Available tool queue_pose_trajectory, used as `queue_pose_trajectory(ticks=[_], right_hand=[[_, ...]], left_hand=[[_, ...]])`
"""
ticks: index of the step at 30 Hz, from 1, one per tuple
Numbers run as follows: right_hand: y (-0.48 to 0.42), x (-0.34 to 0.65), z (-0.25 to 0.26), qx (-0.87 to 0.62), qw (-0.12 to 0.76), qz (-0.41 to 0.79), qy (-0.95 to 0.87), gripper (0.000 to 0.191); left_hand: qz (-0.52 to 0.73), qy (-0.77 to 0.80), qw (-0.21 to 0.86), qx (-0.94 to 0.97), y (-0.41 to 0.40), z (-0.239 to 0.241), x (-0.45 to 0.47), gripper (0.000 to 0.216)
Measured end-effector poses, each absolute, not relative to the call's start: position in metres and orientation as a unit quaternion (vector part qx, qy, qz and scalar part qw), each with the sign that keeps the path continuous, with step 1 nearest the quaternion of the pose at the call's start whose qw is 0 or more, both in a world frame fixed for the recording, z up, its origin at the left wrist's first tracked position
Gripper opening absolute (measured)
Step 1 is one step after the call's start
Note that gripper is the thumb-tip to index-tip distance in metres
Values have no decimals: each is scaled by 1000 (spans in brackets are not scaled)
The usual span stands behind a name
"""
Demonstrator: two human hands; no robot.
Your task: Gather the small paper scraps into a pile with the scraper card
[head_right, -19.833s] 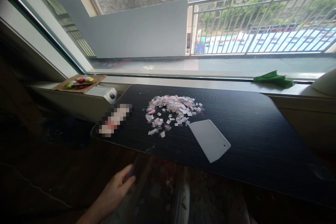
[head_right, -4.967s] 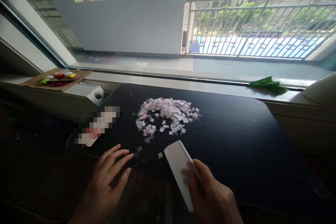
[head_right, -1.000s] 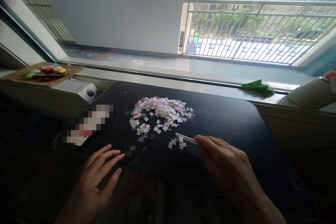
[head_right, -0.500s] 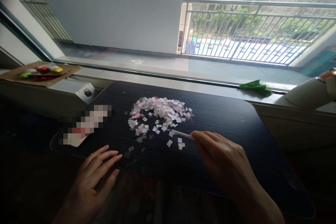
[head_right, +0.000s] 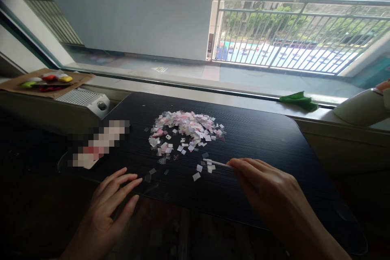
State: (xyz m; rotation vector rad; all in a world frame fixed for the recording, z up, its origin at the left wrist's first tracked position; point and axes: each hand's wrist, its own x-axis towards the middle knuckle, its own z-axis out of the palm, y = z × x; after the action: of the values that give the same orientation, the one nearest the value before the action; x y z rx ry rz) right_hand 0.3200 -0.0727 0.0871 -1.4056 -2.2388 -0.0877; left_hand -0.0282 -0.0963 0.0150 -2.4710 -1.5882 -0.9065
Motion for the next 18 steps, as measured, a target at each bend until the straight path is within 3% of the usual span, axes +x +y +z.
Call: queue_pose_trajectory(ticks=[5,11,18], right_hand=[[-81,337,83,-504,226,-19,-833,22],[-89,330,81,-550,276,29,-788,22],[-66,315,80,-550,275,44,-787,23]], left_hand=[[-301,-511,33,-804,-96,16,-27,26],[-306,-514,28,-801,-95,15,-26,27],[-306,-504,40,-807,-96,17,-27,26]])
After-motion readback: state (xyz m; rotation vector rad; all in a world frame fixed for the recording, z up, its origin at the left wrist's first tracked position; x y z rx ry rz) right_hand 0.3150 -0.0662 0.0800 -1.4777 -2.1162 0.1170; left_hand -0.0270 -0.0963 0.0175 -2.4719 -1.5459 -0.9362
